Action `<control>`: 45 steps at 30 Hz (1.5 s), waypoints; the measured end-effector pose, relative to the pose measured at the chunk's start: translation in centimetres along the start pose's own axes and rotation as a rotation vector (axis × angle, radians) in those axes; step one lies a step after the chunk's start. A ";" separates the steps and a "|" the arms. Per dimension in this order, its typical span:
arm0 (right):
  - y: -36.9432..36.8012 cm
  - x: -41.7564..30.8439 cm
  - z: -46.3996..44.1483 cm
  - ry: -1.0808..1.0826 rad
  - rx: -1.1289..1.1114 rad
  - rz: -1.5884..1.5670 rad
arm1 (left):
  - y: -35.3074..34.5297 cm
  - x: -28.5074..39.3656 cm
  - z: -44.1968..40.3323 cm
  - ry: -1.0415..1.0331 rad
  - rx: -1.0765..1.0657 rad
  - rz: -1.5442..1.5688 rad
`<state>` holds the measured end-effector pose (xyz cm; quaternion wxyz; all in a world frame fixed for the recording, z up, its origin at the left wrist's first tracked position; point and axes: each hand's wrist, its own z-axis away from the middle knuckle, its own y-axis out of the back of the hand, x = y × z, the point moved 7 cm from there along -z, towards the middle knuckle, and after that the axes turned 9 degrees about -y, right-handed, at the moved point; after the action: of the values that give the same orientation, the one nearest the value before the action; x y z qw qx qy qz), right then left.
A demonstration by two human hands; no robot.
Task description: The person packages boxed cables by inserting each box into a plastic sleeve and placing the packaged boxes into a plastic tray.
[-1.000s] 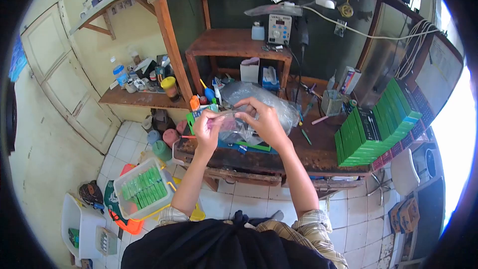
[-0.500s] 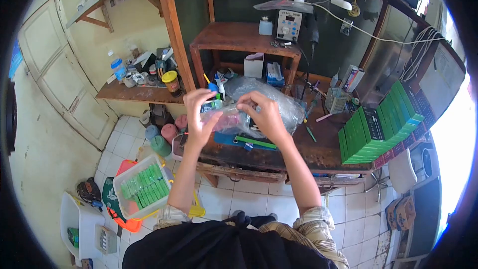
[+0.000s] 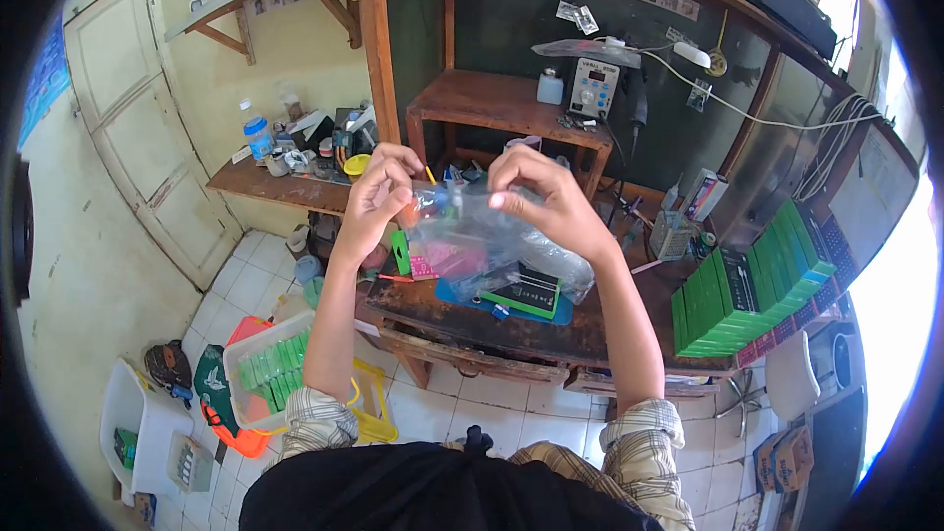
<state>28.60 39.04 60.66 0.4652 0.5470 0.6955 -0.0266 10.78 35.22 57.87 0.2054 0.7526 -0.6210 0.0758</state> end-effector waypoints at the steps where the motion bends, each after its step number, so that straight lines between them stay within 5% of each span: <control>1: -0.3 -0.8 0.3 0.108 -0.050 -0.046 | -0.4 -0.6 0.2 0.085 0.016 0.193; 7: -1.3 1.9 0.9 0.152 -0.143 -0.341 | -3.6 -4.3 2.2 0.239 -0.063 0.341; 9: -2.1 5.8 1.4 -0.092 -0.240 -0.656 | -4.6 -7.5 4.2 0.391 0.076 0.580; 11: -2.5 7.7 2.1 -0.136 -0.208 -0.660 | -5.4 -8.1 5.2 0.386 0.086 0.647; 13: -2.6 10.3 2.8 -0.403 -0.112 -0.449 | -6.0 -8.2 5.9 0.387 0.202 0.960; 17: -4.6 12.1 3.3 -0.547 -0.313 -0.305 | -6.7 -8.6 6.6 0.446 0.147 1.014; 23: -5.9 14.5 4.1 -0.507 -0.281 -0.432 | -5.2 -11.5 10.4 0.560 0.210 0.875; 27: -7.1 17.3 5.0 -0.590 -0.291 -0.464 | -5.3 -12.3 12.4 0.659 0.003 0.694; 29: -7.6 18.2 5.3 -0.540 -0.331 -0.156 | -5.7 -12.6 13.0 0.687 -0.150 0.484; 35: -6.8 23.9 7.7 -0.642 -0.261 -0.148 | -5.6 -13.6 14.4 0.607 -0.092 0.292; 37: -5.4 27.3 9.6 -0.647 -0.212 -0.056 | -5.0 -12.5 13.7 0.399 -0.169 0.032; 39: -5.6 30.1 11.7 -0.624 -0.433 0.451 | -4.9 -12.5 14.0 0.418 -0.212 0.046; 40: -5.7 31.3 12.9 -0.817 -0.544 0.449 | -4.8 -12.5 14.2 0.412 -0.231 -0.001; 45: -6.5 32.7 14.2 -0.967 -0.579 0.436 | -4.8 -12.5 14.7 0.417 -0.239 -0.015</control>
<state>33.31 52.81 27.46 0.8533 0.4541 0.2558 0.0141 10.61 41.26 38.96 0.4174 0.6955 -0.5641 0.1541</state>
